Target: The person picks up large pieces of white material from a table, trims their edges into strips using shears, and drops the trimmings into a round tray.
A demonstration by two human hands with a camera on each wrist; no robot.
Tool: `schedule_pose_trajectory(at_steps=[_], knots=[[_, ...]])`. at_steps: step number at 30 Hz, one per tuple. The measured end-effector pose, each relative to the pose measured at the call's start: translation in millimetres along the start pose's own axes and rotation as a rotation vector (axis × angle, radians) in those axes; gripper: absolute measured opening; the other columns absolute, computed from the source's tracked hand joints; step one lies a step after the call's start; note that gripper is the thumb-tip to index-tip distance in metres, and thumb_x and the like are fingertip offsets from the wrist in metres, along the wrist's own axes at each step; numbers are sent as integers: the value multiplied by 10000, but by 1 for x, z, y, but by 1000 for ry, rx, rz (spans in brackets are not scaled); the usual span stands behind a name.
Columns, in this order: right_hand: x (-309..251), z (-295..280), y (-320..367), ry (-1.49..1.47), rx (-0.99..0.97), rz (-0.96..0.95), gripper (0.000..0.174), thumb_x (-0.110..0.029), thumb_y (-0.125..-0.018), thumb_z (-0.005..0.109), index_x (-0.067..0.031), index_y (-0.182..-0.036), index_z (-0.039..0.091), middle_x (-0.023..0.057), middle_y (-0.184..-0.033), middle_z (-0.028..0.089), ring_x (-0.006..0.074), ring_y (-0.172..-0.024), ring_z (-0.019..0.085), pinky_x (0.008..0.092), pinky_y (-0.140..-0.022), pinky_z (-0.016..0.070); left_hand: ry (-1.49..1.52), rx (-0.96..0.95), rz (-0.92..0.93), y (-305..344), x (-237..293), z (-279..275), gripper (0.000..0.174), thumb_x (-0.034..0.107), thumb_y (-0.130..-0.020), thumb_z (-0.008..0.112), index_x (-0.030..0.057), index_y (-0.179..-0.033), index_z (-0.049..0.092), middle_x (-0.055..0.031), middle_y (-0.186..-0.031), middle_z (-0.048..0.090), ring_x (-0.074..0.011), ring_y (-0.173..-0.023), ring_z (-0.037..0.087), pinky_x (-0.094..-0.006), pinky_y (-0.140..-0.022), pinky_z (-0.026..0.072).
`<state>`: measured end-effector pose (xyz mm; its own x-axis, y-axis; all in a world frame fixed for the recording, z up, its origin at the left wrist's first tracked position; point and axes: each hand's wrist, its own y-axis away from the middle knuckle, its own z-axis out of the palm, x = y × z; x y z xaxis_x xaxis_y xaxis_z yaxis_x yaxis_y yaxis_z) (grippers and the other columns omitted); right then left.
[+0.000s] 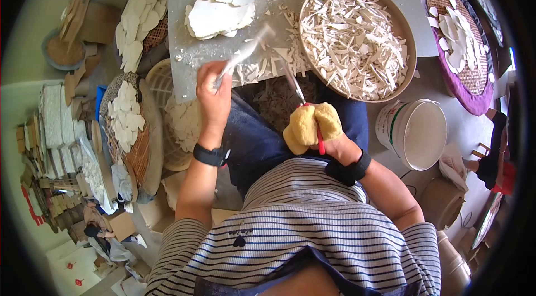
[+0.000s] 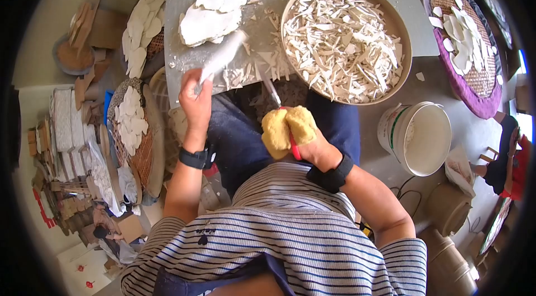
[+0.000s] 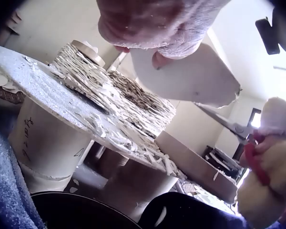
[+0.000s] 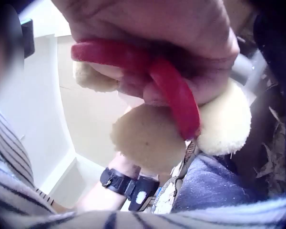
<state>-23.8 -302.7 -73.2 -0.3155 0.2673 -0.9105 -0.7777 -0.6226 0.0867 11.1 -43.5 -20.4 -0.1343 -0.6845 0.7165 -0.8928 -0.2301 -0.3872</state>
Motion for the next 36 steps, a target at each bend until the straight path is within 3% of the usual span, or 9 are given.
schedule_pose_trajectory(at_steps=[1,4,7,8,15,19,22,24,36], knots=[[-4,-6,-2,431,1,-120,207,-131,-912,499,-45,-1090,561,77,-1054,609,186,-991,572,309,-868,449,224,-36,-172,3,-3,1,173,16,-811,610,49,-979,630,-52,-1072,601,-186,-948,572,-293,-859,452],[0,-17,-9,533,37,-74,209,-131,-859,559,-48,-1048,593,96,-1004,626,233,-954,583,324,-850,446,843,-184,-622,15,6,2,270,16,-848,574,-40,-1105,514,-103,-1011,610,-105,-869,592,-249,-781,484],[2,-17,-13,833,-3,-261,291,-165,-784,613,-62,-1056,601,110,-1013,622,266,-966,570,346,-862,434,848,-299,-708,29,30,0,371,14,-847,572,-11,-1194,444,-109,-1015,615,-121,-886,595,-245,-759,496],[-3,-16,-15,726,-35,-93,297,-171,-775,615,-60,-1051,600,116,-1019,617,268,-963,568,349,-859,435,819,-368,-688,33,31,1,430,22,-847,579,-2,-1236,398,-120,-1036,612,-130,-903,594,-258,-748,511],[24,-13,-30,586,69,-116,222,-145,-828,534,-76,-1032,588,131,-1011,594,275,-975,554,341,-871,434,832,-501,-770,43,42,4,464,22,-847,586,-6,-1270,397,-110,-1043,620,-135,-917,595,-255,-770,505],[57,-22,-35,172,144,-96,242,-166,-814,551,-72,-1034,589,138,-1002,599,296,-965,558,348,-858,445,866,-292,-700,43,41,10,503,17,-852,573,3,-1312,371,-121,-1122,579,-152,-925,596,-270,-783,511],[14,-16,-25,588,98,-294,269,-192,-789,584,-67,-1027,594,137,-990,608,313,-961,562,366,-845,452,910,38,-619,52,43,26,510,4,-853,549,19,-1323,350,-146,-1181,526,-193,-856,625,-294,-719,548],[-2,-13,-21,942,97,-431,271,-210,-766,611,-65,-995,605,131,-968,617,325,-935,577,388,-817,468,822,-54,-642,47,53,24,511,3,-848,545,22,-1316,341,-157,-1141,542,-224,-802,640,-297,-653,561],[17,-11,-23,630,130,-240,216,-217,-764,604,-88,-938,608,102,-892,622,302,-858,591,371,-750,484,774,-245,-710,22,39,7,561,57,-813,587,50,-1313,331,-159,-1076,573,-245,-707,657,-267,-528,550]])
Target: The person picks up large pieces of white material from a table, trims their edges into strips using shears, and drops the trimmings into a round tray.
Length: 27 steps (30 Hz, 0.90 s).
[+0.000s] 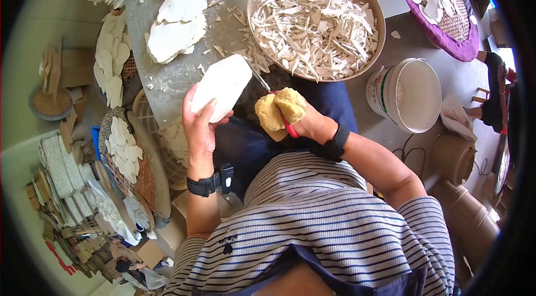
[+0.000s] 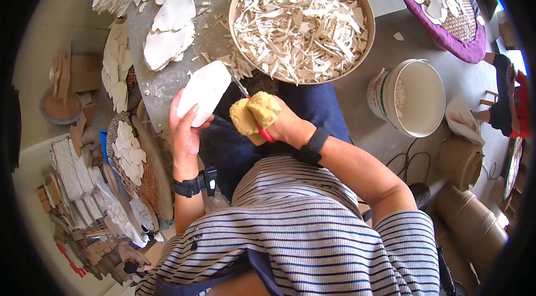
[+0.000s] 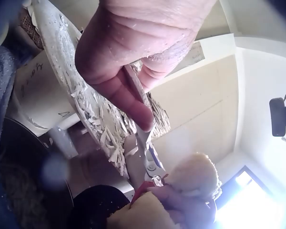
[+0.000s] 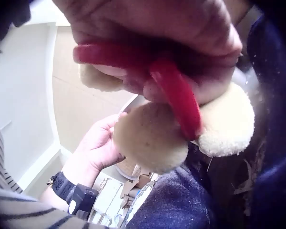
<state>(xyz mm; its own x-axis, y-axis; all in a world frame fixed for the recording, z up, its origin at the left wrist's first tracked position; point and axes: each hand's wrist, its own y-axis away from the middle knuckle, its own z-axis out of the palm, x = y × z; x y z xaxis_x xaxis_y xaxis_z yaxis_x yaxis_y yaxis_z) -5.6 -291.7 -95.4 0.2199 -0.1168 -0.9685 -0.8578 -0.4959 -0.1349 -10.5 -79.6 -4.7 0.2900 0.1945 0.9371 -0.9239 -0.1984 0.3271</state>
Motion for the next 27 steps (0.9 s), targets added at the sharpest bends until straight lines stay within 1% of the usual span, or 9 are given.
schedule_pose_trajectory(at_steps=[4,11,12,13,17,20,22,25,27], knots=[[10,-3,3,217,-80,-114,253,-207,-793,580,-87,-1015,604,128,-1001,610,308,-946,574,362,-831,466,-31,-39,-28,-2,4,-2,583,69,-802,588,79,-1327,334,-143,-1081,573,-231,-707,649,-254,-514,526],[1,-15,0,242,-78,-171,242,-185,-780,578,-74,-994,590,133,-974,602,322,-924,568,381,-805,472,-32,-75,-4,-6,6,-6,601,66,-806,592,63,-1334,304,-145,-1093,557,-227,-753,639,-270,-545,542],[-1,-18,4,337,-178,-148,282,-112,-822,574,-39,-1092,536,145,-1062,564,289,-988,544,350,-886,422,-20,-9,38,-8,0,-7,600,65,-810,592,58,-1334,300,-144,-1097,554,-225,-779,635,-276,-555,546],[-4,-17,2,187,-244,20,282,-122,-833,597,-38,-1095,535,118,-1035,589,255,-961,572,331,-860,445,-9,62,82,-10,-10,-7,598,64,-814,591,53,-1334,295,-143,-1102,550,-222,-806,631,-281,-564,550],[-15,-23,4,74,-342,73,269,-136,-859,612,-49,-1099,526,74,-1036,603,182,-970,581,301,-864,457,-50,90,86,-15,-12,-14,527,67,-844,569,17,-1308,324,-124,-1091,554,-189,-893,608,-286,-583,558],[-1,-6,16,-928,-133,379,263,-118,-826,646,-53,-1061,547,45,-996,610,172,-949,587,304,-841,466,-61,16,68,-21,-7,-24,424,80,-870,546,4,-1259,397,-95,-1057,576,-167,-918,600,-290,-657,552],[-4,-6,14,-1107,-96,427,281,-108,-792,680,-60,-1042,560,41,-981,608,164,-950,582,301,-826,468,18,-39,75,-24,-1,-32,376,60,-879,536,-20,-1228,420,-109,-1114,550,-172,-929,601,-279,-717,536],[-7,-14,12,-387,-102,175,324,-69,-752,704,-75,-1045,565,38,-963,600,149,-910,570,290,-811,467,78,-139,183,-20,14,-29,171,14,-884,517,10,-1051,557,-63,-1122,566,-148,-970,580,-278,-876,449],[5,-16,16,-635,-146,235,304,-97,-773,662,-87,-1058,558,38,-979,589,154,-914,548,291,-820,446,-94,-161,340,-16,14,-31,133,-6,-871,516,32,-979,583,-62,-1117,576,-162,-993,571,-294,-907,430]])
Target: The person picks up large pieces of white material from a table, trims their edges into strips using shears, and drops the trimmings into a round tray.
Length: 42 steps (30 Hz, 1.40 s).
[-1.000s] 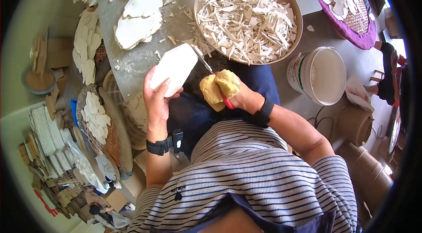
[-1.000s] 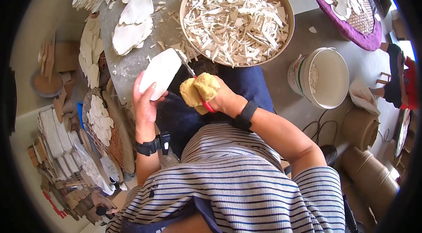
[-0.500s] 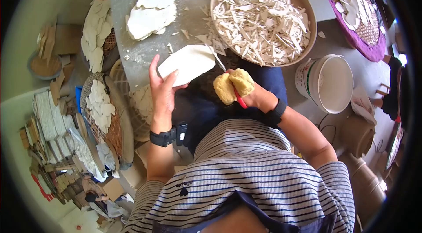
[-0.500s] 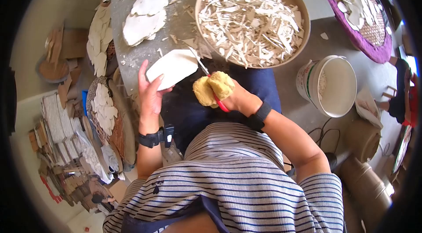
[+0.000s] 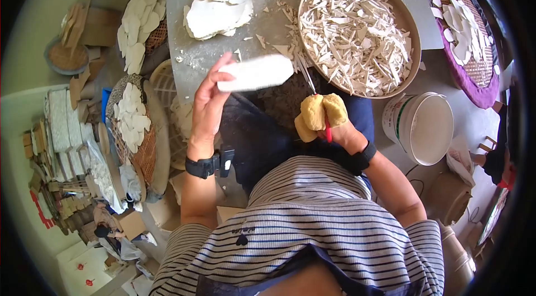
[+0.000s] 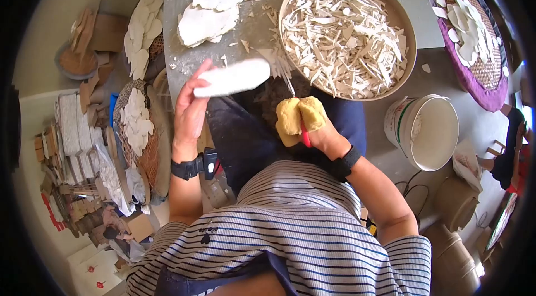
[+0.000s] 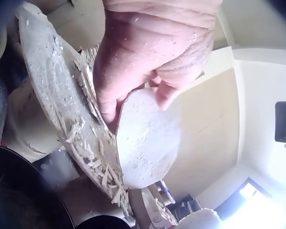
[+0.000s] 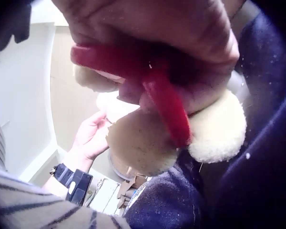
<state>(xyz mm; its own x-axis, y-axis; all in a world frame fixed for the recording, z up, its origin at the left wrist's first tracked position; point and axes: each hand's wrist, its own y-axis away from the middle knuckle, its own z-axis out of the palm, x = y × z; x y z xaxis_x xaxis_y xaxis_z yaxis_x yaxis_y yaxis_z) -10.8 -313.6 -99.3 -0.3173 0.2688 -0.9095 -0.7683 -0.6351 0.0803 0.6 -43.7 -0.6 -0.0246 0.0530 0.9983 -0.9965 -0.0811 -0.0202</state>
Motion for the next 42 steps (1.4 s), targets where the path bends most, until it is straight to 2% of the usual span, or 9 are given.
schedule_pose_trajectory(at_steps=[2,4,7,19,23,30,36,40,42], knots=[[-2,-2,3,54,-12,92,269,-163,-831,602,-86,-1084,551,53,-1036,590,185,-997,544,305,-894,420,-198,-18,98,3,-1,-3,136,-35,-854,510,50,-906,604,-75,-1130,580,-192,-1032,562,-310,-930,415],[-11,1,5,153,-23,173,276,-209,-834,604,-98,-1083,562,58,-1051,596,207,-1026,545,317,-922,409,-260,-55,-60,12,-3,-12,150,-39,-849,510,35,-950,593,-110,-1157,566,-220,-1066,554,-326,-941,414],[-14,-1,5,443,-63,101,285,-217,-786,642,-110,-1045,589,56,-1023,607,217,-1014,548,332,-912,405,212,-233,-183,14,-1,-7,238,-27,-850,509,7,-1082,550,-138,-1131,570,-229,-1044,570,-349,-912,443],[-17,15,-1,526,-52,-39,337,-219,-747,653,-105,-1061,609,81,-1045,619,246,-1029,551,350,-938,386,197,226,-167,23,-7,45,717,-26,-833,544,92,-1420,150,-137,-1211,494,-227,-1008,573,-347,-763,547],[-17,19,-3,637,-32,-128,340,-200,-795,603,-92,-1116,574,96,-1127,585,244,-1087,521,337,-947,385,208,179,-156,25,-20,52,666,6,-814,606,13,-1369,238,-126,-1222,478,-182,-1088,505,-312,-894,463],[-4,11,-8,850,-23,-163,304,-177,-846,585,-102,-1137,540,84,-1096,562,246,-1046,519,344,-937,384,206,252,-241,24,-21,57,465,28,-826,610,5,-1221,365,-110,-1134,513,-146,-1021,517,-281,-883,441],[-9,17,-11,768,47,-294,220,-126,-812,552,-59,-1018,586,123,-964,609,300,-926,568,357,-818,452,44,161,-75,23,-31,55,536,5,-823,588,-14,-1310,364,-112,-1207,498,-133,-1042,520,-264,-902,432],[-19,14,-10,965,20,-527,202,-142,-802,574,-63,-985,606,123,-922,618,307,-880,585,369,-793,472,88,99,-176,22,-23,48,557,-12,-819,565,-12,-1336,357,-114,-1233,488,-144,-1081,507,-278,-925,423],[-10,21,-6,777,76,-340,223,-156,-795,582,-61,-996,605,122,-936,619,303,-880,589,365,-796,474,101,61,-237,20,-23,42,561,-16,-814,555,-12,-1336,350,-126,-1232,485,-185,-1111,501,-315,-939,426]])
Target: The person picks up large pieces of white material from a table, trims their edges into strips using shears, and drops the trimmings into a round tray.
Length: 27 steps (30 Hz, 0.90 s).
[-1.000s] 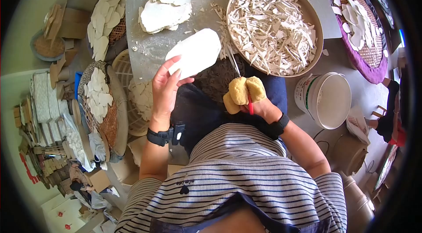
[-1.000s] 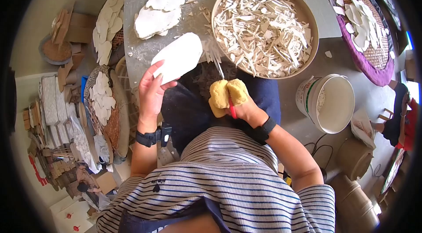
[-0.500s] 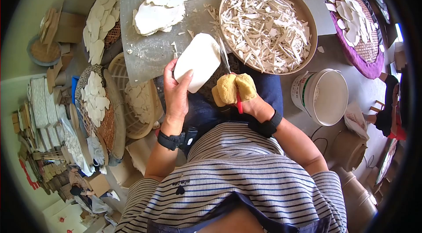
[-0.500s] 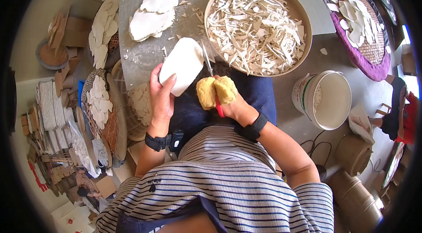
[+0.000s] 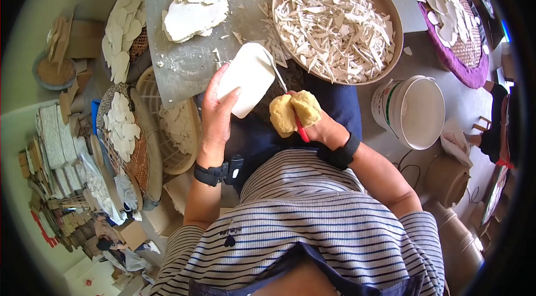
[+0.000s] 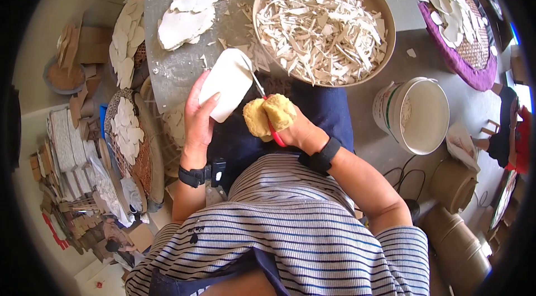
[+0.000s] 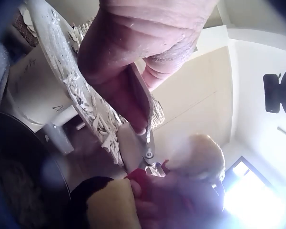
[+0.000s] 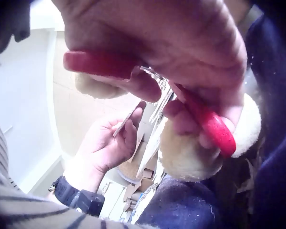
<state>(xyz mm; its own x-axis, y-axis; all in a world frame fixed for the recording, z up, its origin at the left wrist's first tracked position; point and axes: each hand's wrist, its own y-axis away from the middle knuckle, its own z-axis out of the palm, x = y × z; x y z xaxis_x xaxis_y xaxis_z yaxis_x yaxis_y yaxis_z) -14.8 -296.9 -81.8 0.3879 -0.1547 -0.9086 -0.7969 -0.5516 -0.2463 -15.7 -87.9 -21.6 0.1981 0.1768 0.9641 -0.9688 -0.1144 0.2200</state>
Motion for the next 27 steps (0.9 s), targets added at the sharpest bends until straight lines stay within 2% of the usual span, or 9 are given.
schedule_pose_trajectory(at_steps=[7,9,10,14,17,19,24,26,27], knots=[[11,19,3,-678,-61,286,238,-190,-844,559,-27,-1015,590,116,-990,628,248,-898,615,353,-835,478,15,19,-43,-3,-7,-9,545,-7,-808,563,-47,-1315,368,-112,-1235,490,-160,-1105,492,-292,-959,390],[-3,-6,-9,55,-51,-119,311,-256,-580,701,-96,-835,622,90,-827,629,262,-789,600,371,-669,481,-12,-12,-18,-6,-8,-16,546,23,-792,577,-52,-1300,390,-122,-1254,483,-181,-1135,476,-310,-983,370],[-2,-3,-10,7,-36,-102,320,-260,-515,726,-100,-769,614,88,-791,620,267,-753,595,375,-657,487,-23,-14,-49,-5,-2,-14,547,39,-781,577,-49,-1292,405,-127,-1260,482,-195,-1150,471,-315,-984,369],[24,21,-4,204,255,-173,469,-238,-568,711,-36,-966,567,114,-930,602,284,-904,583,367,-781,496,-80,-84,-82,-2,12,0,575,27,-769,554,-45,-1311,372,-132,-1246,483,-219,-1144,474,-327,-976,365],[-15,-9,-18,-138,17,203,260,-245,-727,652,-46,-886,601,134,-854,625,306,-849,606,366,-717,495,-46,-83,-106,-2,18,6,580,15,-771,544,-41,-1317,356,-136,-1243,479,-229,-1132,478,-337,-966,366],[-6,2,-16,35,76,167,211,-253,-820,565,-45,-809,597,138,-728,623,304,-723,615,358,-637,494,-36,-78,-107,-1,17,4,586,13,-767,543,-39,-1320,355,-140,-1253,473,-233,-1135,478,-339,-973,361],[-4,2,-11,-1,35,238,192,-256,-776,565,-70,-820,589,156,-780,619,342,-769,600,388,-662,486,-116,-91,-91,-5,24,-7,601,5,-747,525,-36,-1323,358,-149,-1276,457,-239,-1167,455,-346,-1009,323],[-8,-9,-10,-5,-90,199,187,-246,-753,558,-87,-846,596,155,-796,619,340,-801,602,392,-697,493,-242,-197,-223,-13,75,0,596,105,-739,531,-28,-1302,385,-174,-1135,555,-239,-882,631,-328,-633,552],[6,1,-2,-14,35,74,192,-249,-771,553,-90,-869,598,148,-811,621,331,-815,603,387,-711,492,-272,-294,-262,-27,91,-3,602,142,-734,544,-17,-1295,392,-184,-1079,578,-227,-720,655,-293,-403,514]])
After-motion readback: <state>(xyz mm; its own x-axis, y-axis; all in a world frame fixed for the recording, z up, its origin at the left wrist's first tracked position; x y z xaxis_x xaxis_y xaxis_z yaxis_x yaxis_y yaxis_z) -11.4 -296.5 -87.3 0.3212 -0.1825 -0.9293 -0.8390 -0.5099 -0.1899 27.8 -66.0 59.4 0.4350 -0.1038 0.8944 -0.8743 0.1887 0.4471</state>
